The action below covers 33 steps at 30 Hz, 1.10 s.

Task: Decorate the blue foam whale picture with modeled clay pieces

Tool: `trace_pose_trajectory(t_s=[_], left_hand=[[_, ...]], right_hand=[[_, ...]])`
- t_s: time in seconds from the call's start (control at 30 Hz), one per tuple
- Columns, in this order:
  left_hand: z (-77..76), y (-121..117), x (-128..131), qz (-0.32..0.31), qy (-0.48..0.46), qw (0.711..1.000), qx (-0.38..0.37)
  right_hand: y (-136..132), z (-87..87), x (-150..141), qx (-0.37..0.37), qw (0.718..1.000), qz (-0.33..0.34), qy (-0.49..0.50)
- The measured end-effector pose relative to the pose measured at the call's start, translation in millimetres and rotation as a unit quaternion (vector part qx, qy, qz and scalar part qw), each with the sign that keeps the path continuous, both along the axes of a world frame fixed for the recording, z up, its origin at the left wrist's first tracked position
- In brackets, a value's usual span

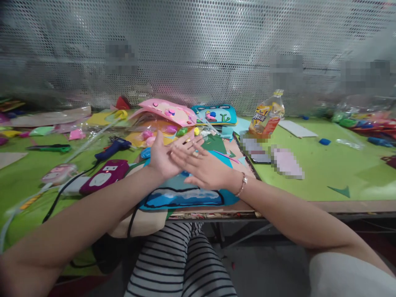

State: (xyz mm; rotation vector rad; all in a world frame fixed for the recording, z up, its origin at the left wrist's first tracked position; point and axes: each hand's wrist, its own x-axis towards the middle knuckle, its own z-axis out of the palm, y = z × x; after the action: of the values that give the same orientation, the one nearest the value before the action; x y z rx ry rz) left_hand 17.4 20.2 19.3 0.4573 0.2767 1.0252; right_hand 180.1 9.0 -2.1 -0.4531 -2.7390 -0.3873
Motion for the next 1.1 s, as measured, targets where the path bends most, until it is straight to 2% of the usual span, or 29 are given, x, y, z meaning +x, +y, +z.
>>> trace_pose_trajectory(t_s=[0.07, 0.17, 0.27, 0.37, 0.47, 0.57, 0.67, 0.77, 0.8, 0.87, 0.9, 1.0, 1.1], left_hand=[[2.4, -4, 1, -0.003, -0.001, 1.000, -0.012], [5.4, -8, 2, -0.006, -0.001, 1.000, -0.009], [5.5, -8, 3, -0.006, -0.008, 1.000, -0.019], [3.4, -6, 3, -0.015, -0.003, 0.999, -0.032], [1.4, -6, 4, -0.016, -0.003, 0.999, -0.028], [0.2, -6, 5, -0.011, 0.005, 1.000, -0.020], [-0.8, -5, 5, -0.001, 0.003, 1.000, -0.021], [-2.2, -4, 7, -0.004, 0.005, 1.000, -0.030], [-2.8, -3, 8, -0.001, 0.004, 0.999, -0.034], [-3.9, -3, 9, 0.009, -0.002, 0.999, -0.035], [-4.2, -3, 9, 0.009, -0.004, 0.999, -0.032], [-4.1, -3, 10, 0.011, 0.000, 0.999, -0.034], [-2.6, -3, 9, 0.026, -0.001, 0.999, -0.034]], right_hand=[[1, 0.3, 2, 0.010, 1.000, -0.025, 0.014], [1, -0.2, 3, 0.018, 0.999, 0.024, -0.014], [-1, 0.5, 1, 0.019, 0.999, -0.029, 0.028], [-3, 1.5, -1, 0.003, 0.999, 0.037, -0.003], [-3, 1.2, -2, -0.005, 0.999, -0.006, 0.039], [-2, -0.2, -2, -0.007, 0.999, 0.041, -0.001], [-2, -1.3, -1, -0.010, 0.999, -0.035, 0.034], [-2, -2.1, -1, -0.022, 0.999, 0.028, -0.013], [-1, -2.3, -1, -0.023, 0.999, 0.030, -0.007], [0, -2.8, -1, -0.029, 0.998, -0.032, 0.047], [0, -3.1, -1, -0.034, 0.997, -0.036, 0.052], [-2, -4.2, -4, -0.049, 0.998, 0.028, 0.008], [-5, -5.0, -6, -0.039, 0.998, -0.027, 0.035]])
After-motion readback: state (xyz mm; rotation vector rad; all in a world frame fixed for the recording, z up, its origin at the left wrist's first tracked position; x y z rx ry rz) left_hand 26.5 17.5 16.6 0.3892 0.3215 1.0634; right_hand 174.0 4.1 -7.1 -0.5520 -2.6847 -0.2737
